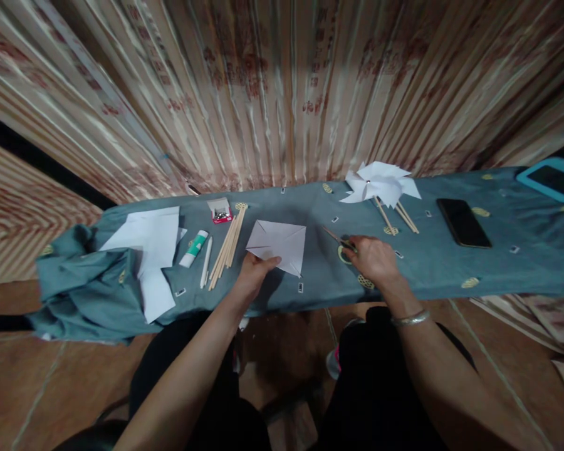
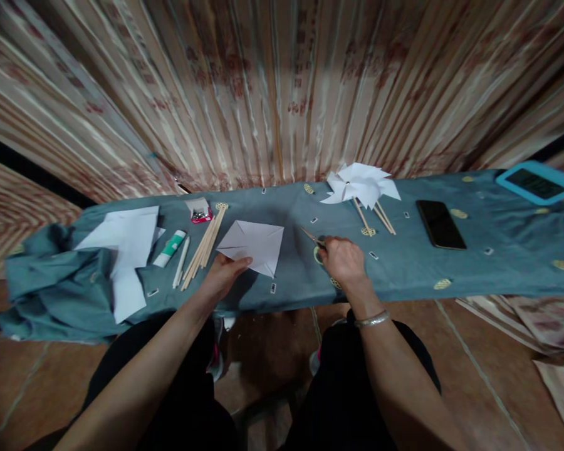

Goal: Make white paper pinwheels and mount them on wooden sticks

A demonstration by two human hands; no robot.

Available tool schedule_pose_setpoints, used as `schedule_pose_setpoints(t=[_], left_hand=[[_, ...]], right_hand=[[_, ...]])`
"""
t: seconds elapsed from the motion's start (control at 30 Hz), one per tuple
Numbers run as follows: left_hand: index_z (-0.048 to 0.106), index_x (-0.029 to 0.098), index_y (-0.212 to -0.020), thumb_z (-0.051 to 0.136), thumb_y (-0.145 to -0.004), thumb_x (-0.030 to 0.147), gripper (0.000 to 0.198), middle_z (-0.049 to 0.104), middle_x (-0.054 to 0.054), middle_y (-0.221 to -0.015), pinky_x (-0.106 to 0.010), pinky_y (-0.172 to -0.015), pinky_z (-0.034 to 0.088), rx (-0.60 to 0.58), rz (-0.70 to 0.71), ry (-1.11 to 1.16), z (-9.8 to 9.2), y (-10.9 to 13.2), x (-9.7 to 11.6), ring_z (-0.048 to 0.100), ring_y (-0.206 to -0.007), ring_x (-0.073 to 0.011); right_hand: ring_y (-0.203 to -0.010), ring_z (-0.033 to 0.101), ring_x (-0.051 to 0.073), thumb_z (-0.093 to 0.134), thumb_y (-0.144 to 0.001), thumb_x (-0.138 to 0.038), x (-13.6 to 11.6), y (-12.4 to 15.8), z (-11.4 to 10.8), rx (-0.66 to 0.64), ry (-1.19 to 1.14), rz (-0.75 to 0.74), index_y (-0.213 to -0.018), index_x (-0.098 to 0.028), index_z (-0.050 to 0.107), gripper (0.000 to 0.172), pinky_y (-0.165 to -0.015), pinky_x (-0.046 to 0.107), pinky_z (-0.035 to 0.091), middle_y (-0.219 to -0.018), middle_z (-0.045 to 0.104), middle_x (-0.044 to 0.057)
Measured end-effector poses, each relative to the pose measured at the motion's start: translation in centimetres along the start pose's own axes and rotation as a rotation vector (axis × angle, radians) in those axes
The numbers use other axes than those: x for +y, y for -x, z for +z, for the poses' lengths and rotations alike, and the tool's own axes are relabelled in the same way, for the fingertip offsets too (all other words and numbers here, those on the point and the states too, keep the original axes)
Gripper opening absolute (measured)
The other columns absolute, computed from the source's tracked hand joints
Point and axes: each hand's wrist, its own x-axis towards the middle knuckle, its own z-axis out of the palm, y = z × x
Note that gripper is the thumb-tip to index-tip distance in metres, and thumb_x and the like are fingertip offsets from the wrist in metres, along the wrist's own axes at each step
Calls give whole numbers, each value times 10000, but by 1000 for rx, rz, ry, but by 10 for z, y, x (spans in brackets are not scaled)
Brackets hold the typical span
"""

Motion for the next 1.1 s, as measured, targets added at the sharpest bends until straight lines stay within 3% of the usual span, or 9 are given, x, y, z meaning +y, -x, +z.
schedule_pose_setpoints(t=[0.1,0.17,0.23,0.33,0.43,0.6,0.7,0.93,1.1], left_hand=[[444,169,-1405,741,-673,254,795,605,-162,-1342,-480,-1058,450,126,83,-132,-17,4,3,534,-1302,-309],[355,182,-1473,703,-732,222,820,434,-178,-1518,-503,-1135,372,227,258,-382,-28,6,5,394,-1420,-316],[406,183,-1454,618,-819,206,670,420,-163,-1535,-518,-1181,311,157,486,-681,-35,8,6,344,-1451,-302],[587,184,-1299,460,-906,136,415,599,-136,-1376,-502,-1164,364,-143,656,-984,-32,9,2,443,-1390,-266],[606,124,-1263,432,-923,121,382,583,-169,-1394,-516,-1153,370,-288,625,-1166,-20,7,-7,411,-1416,-286],[500,138,-1382,478,-949,233,444,494,-166,-1489,-538,-1171,306,-338,543,-1320,-14,3,-15,363,-1446,-300],[488,140,-1397,477,-957,258,456,483,-165,-1498,-524,-1181,287,-342,544,-1340,-16,4,-16,367,-1445,-293],[498,103,-1392,462,-975,285,456,454,-168,-1519,-507,-1199,264,-361,523,-1350,-17,6,-15,328,-1466,-291],[489,95,-1398,457,-978,288,464,434,-166,-1533,-506,-1202,259,-368,529,-1358,-17,7,-16,311,-1473,-292]], right_hand=[[-994,675,348,467,-944,-268,-9,-2,3,102,-69,-37,-1096,-123,702,315,-808,426,523,-1052,726,210],[-1044,651,340,416,-961,-240,-22,-3,8,147,-149,-94,-1130,-110,685,344,-868,436,516,-1129,707,209],[-1072,638,316,391,-967,-203,-40,-3,14,164,-234,-214,-1147,-110,674,349,-923,426,509,-1173,698,183],[-1137,614,279,373,-958,-128,-70,-4,25,169,-277,-440,-1141,-143,674,353,-1005,404,483,-1232,676,142],[-1203,580,279,374,-928,-61,-94,-8,34,161,-251,-546,-1181,-87,653,378,-1070,396,450,-1278,646,173],[-1214,573,272,398,-921,-53,-112,-15,42,104,-244,-585,-1212,-68,629,372,-1083,396,442,-1278,640,181],[-1196,582,269,411,-932,-67,-111,-17,44,95,-229,-576,-1187,-60,639,341,-1085,367,431,-1256,653,176],[-1226,575,285,341,-941,-48,-88,-34,53,155,-200,-394,-1260,-11,593,409,-1077,393,414,-1328,619,215],[-1219,588,261,363,-923,-57,-84,-41,62,187,-211,-333,-1249,-59,619,415,-1075,381,409,-1330,634,179]])
